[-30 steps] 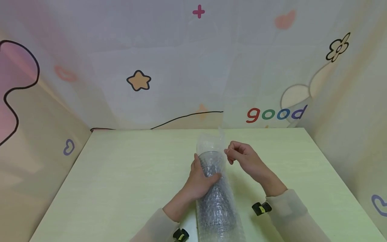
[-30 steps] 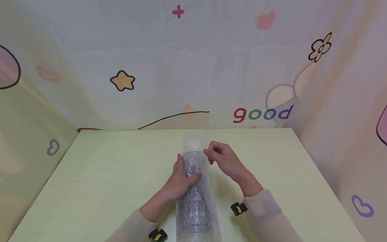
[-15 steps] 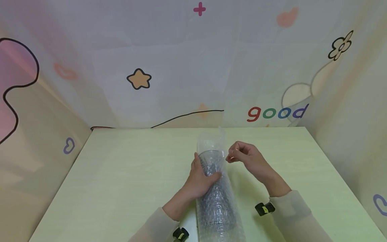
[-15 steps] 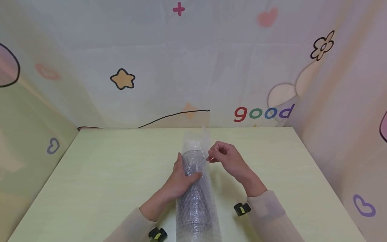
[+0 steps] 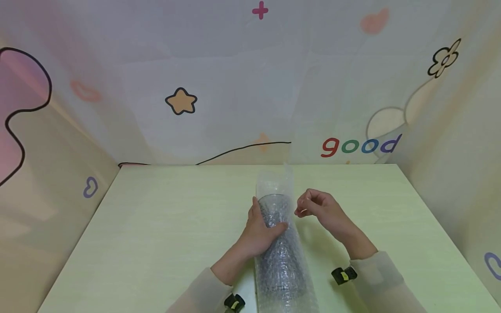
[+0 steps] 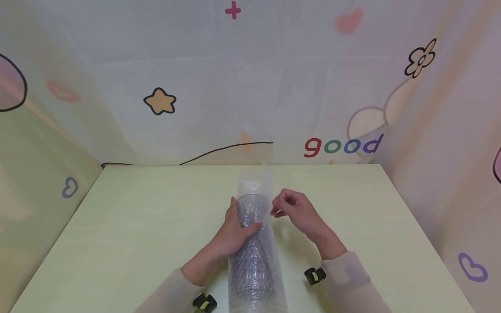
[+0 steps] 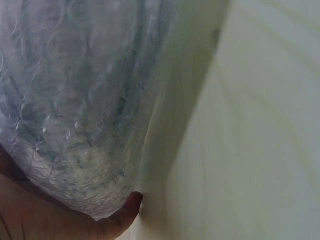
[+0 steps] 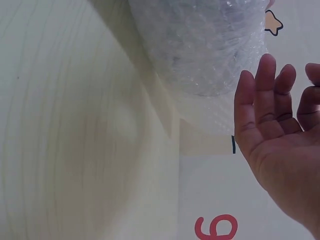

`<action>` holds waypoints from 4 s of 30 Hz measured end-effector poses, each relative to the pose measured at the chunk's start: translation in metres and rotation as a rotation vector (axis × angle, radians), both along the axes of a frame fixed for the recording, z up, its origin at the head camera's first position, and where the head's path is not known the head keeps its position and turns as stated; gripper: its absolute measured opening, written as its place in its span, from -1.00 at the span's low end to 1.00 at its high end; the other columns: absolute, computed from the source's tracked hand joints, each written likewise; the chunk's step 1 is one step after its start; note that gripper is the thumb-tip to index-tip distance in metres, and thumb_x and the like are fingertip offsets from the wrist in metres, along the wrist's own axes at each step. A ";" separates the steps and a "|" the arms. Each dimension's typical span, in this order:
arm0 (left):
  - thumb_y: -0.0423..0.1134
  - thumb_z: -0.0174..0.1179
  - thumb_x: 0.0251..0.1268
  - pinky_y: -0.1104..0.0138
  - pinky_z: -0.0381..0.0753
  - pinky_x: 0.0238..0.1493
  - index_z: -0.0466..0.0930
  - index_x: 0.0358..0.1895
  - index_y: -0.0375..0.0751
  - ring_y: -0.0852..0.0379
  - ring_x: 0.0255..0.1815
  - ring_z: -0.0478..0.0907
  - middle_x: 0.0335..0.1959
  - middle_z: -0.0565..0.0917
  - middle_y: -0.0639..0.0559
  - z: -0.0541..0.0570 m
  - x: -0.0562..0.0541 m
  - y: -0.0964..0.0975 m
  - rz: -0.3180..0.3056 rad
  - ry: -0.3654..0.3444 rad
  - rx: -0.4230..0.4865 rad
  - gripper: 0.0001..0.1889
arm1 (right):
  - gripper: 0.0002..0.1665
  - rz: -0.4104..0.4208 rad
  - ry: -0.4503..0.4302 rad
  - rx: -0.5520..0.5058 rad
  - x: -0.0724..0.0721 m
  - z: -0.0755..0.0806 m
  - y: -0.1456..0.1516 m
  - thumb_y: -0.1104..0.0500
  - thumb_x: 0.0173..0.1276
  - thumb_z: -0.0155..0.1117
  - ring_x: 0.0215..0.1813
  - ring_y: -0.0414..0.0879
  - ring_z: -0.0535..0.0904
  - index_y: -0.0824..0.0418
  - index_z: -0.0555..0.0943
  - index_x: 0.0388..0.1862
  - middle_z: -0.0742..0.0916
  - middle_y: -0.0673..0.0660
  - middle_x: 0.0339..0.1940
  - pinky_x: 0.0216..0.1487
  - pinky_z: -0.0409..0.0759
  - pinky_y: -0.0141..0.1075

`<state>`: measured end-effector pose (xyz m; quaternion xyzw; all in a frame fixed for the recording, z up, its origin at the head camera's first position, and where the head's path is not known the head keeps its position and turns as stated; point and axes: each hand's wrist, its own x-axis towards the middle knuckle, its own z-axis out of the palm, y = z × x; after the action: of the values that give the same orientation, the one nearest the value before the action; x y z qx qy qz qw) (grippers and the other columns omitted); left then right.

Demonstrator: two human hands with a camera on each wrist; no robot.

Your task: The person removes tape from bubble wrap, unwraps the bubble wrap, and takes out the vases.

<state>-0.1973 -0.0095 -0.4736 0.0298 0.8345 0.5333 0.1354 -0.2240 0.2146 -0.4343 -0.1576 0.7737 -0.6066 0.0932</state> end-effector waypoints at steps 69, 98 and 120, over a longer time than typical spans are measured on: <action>0.18 0.31 0.27 -0.29 0.30 0.46 -0.47 0.69 -0.22 -0.35 0.62 0.12 0.70 -0.12 -0.33 0.000 0.000 0.000 0.001 0.011 0.016 0.26 | -0.64 -0.063 -0.041 -0.062 0.005 -0.023 -0.002 0.35 0.51 0.16 -0.23 -0.17 0.66 0.31 0.26 -0.47 0.64 -0.03 -0.32 -0.03 0.72 -0.30; 0.20 0.30 0.25 -0.32 0.30 0.44 -0.49 0.69 -0.22 -0.37 0.62 0.10 0.70 -0.15 -0.35 -0.001 0.000 -0.001 0.000 0.010 0.015 0.27 | -0.67 -0.143 -0.035 0.006 0.005 -0.023 0.003 0.32 0.51 0.11 0.00 -0.07 0.67 0.32 0.33 -0.50 0.75 0.04 -0.19 0.22 0.55 -0.23; 0.22 0.29 0.25 -0.28 0.30 0.47 -0.48 0.69 -0.21 -0.36 0.63 0.09 0.70 -0.15 -0.33 -0.001 -0.001 -0.001 -0.001 0.007 0.009 0.28 | -0.44 -0.183 -0.081 -0.004 0.008 -0.021 -0.005 0.01 0.62 0.17 -0.37 -0.11 0.53 0.38 0.34 -0.49 0.45 -0.01 -0.61 -0.13 0.55 -0.28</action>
<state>-0.1981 -0.0104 -0.4748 0.0326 0.8325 0.5370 0.1326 -0.2159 0.2098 -0.4556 -0.0619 0.7793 -0.6198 0.0681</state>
